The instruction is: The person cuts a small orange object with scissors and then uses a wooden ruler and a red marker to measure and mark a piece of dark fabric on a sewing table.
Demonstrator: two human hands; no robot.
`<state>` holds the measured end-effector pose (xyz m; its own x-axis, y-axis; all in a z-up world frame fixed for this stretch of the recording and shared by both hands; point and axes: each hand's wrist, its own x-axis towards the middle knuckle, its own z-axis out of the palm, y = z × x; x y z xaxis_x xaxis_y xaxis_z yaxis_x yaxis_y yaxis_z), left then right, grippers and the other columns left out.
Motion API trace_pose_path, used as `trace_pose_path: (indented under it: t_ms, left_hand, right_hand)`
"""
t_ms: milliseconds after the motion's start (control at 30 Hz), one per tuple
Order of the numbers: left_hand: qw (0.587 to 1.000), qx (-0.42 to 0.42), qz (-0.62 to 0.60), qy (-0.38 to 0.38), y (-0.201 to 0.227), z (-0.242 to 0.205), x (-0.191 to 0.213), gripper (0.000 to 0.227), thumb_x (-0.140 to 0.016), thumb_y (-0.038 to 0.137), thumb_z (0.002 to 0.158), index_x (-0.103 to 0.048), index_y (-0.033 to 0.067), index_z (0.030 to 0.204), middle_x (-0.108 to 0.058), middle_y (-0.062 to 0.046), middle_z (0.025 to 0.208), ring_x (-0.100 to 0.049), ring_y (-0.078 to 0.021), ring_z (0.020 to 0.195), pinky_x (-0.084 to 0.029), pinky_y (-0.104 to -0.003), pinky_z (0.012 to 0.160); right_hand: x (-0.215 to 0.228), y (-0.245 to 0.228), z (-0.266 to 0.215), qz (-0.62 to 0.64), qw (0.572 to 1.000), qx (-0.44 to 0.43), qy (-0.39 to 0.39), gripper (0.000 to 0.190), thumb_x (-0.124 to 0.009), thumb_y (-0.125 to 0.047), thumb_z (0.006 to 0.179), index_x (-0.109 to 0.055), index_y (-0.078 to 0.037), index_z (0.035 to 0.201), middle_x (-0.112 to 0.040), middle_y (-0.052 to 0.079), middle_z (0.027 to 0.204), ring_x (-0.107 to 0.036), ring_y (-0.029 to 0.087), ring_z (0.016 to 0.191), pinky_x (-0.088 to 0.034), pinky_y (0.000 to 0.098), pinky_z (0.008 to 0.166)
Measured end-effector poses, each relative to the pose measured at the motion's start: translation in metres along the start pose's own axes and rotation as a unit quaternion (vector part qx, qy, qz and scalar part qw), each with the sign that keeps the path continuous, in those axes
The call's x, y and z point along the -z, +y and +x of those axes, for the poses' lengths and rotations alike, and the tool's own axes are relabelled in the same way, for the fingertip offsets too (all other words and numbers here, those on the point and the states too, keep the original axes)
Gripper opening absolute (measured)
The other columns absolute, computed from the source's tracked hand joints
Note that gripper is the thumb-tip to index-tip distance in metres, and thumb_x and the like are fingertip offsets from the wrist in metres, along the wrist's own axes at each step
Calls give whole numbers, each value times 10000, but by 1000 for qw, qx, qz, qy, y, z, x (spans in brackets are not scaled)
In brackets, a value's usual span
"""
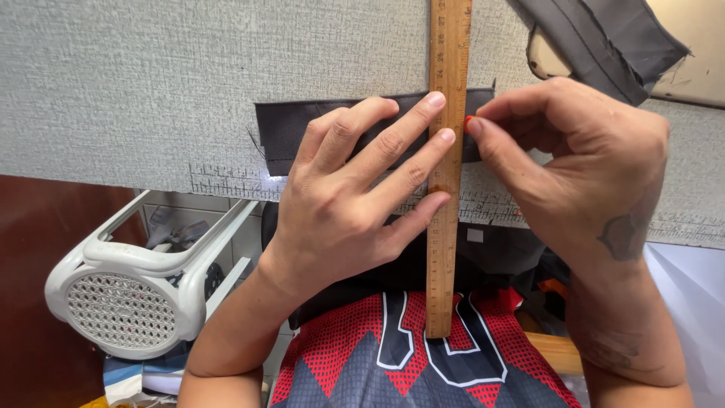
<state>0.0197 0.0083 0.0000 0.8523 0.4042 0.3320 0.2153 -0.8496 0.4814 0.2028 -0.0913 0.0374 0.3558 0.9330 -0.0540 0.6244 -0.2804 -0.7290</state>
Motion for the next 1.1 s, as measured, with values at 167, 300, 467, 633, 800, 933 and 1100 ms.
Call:
trace_pose_path:
  t_ms: [167, 300, 467, 633, 800, 933, 1100]
  left_hand:
    - [1000, -1, 0, 7, 0, 0, -1, 348, -757, 327, 1055, -739, 78, 1298, -624, -105, 1424, -647, -328, 1171, -506, -462, 1021]
    - [1000, 3, 4, 5, 1, 0, -1, 364, -748, 347, 1063, -730, 92, 1322, -626, -98, 1426, -649, -322, 1179, -501, -455, 1030]
    - [1000, 3, 1, -2, 1, 1, 1, 356, -721, 341, 1071, -730, 81, 1314, -618, -100, 1435, -633, -325, 1190, -485, -455, 1035]
    - [1000, 25, 10, 0, 8, 4, -4, 355, -744, 340, 1060, -742, 100, 1322, -600, -86, 1453, -613, -320, 1202, -480, -459, 1055]
    - [996, 76, 45, 20, 21, 13, -17, 386, -742, 361, 1082, -721, 104, 1370, -567, -75, 1489, -585, -295, 1260, -477, -440, 1088]
    - [996, 65, 37, 48, 14, 3, -3, 334, -662, 315, 1125, -691, 116, 1391, -559, -95, 1492, -682, -297, 1255, -518, -439, 1118]
    - [967, 161, -25, 196, -7, -29, 52, 162, -751, 2, 1062, -691, 12, 1212, -726, -148, 1168, -683, -295, 1063, -555, -401, 1002]
  right_hand:
    - [-2, 2, 5, -9, 999, 32, 24, 42, -769, 138, 1087, -743, 117, 1062, -740, 180, 981, -704, 190, 813, -558, 275, 759]
    - [1, -3, -7, -51, 997, 52, 1, 39, -765, 91, 1044, -750, 74, 1012, -744, 150, 937, -654, 182, 735, -524, 296, 714]
    - [17, -14, -43, -53, 996, -49, -50, 19, -752, -40, 953, -745, -47, 937, -750, 53, 879, -663, 128, 708, -480, 255, 696]
    - [26, 3, -86, 13, 989, -125, -83, 193, -655, -60, 941, -737, -33, 1114, -750, 82, 979, -713, 149, 821, -518, 242, 802]
    - [9, 23, -124, 94, 969, -165, -155, 88, -655, -120, 913, -733, -94, 945, -738, 65, 1172, -732, 103, 897, -558, 207, 720]
    - [-10, 17, -125, 83, 983, -120, -108, 88, -656, -62, 925, -740, -79, 944, -715, 79, 1027, -716, 137, 849, -540, 220, 751]
    - [-24, 11, -125, 137, 983, -22, -123, 60, -667, -67, 900, -720, -73, 928, -719, 91, 988, -729, 160, 832, -550, 226, 805]
